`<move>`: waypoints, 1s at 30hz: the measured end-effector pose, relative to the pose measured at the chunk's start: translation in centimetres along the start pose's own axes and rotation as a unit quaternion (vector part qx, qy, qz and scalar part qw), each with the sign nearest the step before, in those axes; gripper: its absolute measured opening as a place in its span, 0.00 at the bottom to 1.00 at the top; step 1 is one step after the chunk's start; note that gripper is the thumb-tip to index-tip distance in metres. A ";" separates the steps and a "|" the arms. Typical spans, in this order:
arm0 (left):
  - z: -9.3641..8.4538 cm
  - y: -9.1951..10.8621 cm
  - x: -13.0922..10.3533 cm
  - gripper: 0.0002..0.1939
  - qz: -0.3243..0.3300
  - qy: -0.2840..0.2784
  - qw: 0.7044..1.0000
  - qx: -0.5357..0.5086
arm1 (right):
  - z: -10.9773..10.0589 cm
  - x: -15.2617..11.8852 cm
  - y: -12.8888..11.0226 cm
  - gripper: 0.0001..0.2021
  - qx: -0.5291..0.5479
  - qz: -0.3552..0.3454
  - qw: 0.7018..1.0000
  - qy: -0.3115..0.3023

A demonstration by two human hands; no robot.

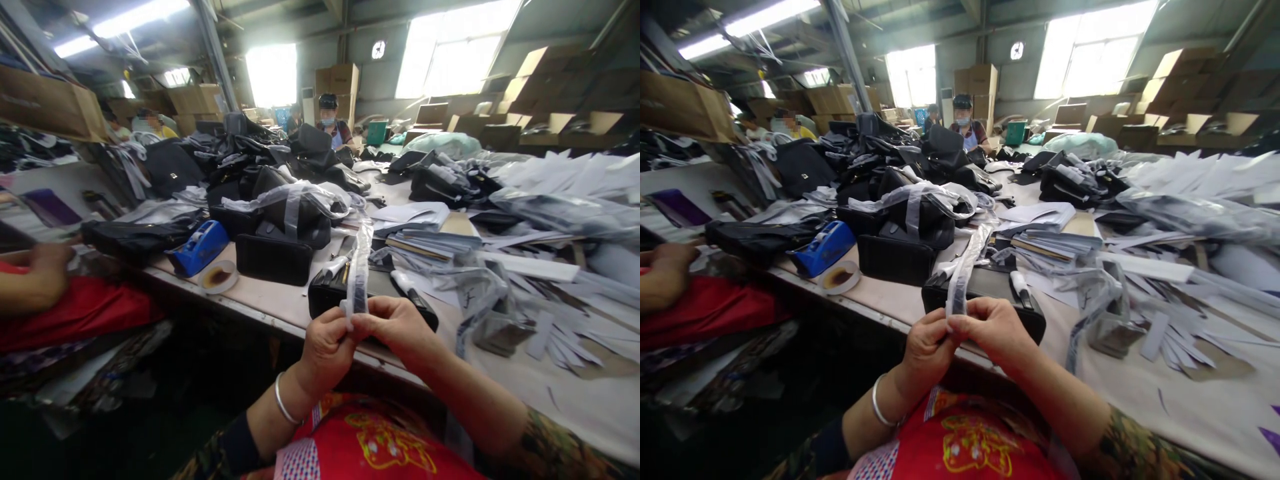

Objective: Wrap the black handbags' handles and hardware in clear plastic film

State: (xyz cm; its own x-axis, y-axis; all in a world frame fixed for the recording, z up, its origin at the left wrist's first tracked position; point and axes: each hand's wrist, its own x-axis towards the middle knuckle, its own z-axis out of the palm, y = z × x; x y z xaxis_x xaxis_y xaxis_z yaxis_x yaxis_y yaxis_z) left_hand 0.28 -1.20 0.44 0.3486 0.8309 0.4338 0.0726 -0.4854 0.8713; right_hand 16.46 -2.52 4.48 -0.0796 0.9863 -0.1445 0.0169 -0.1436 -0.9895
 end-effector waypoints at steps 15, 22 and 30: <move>-2.6 -1.3 1.6 0.22 -0.403 -0.119 0.772 -0.478 | -1.0 -0.2 2.5 0.15 -0.540 -0.511 0.667 -0.045; -1.7 0.4 0.9 0.10 -0.253 -0.055 0.945 -0.201 | -1.6 -0.1 2.2 0.22 -0.091 -0.134 0.982 -0.099; -1.3 0.1 -0.4 0.11 -0.148 -0.035 0.987 -0.057 | 0.6 -0.1 1.0 0.13 -0.027 -0.060 0.998 -0.012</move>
State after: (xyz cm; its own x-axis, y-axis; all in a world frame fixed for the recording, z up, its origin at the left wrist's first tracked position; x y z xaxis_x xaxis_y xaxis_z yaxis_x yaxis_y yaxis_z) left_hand -1.05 -1.21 0.72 0.3913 0.9090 0.1433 0.0762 -0.1872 0.9794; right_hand 15.87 -2.83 3.47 -0.1088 0.9937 -0.0267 0.0604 -0.0202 -0.9980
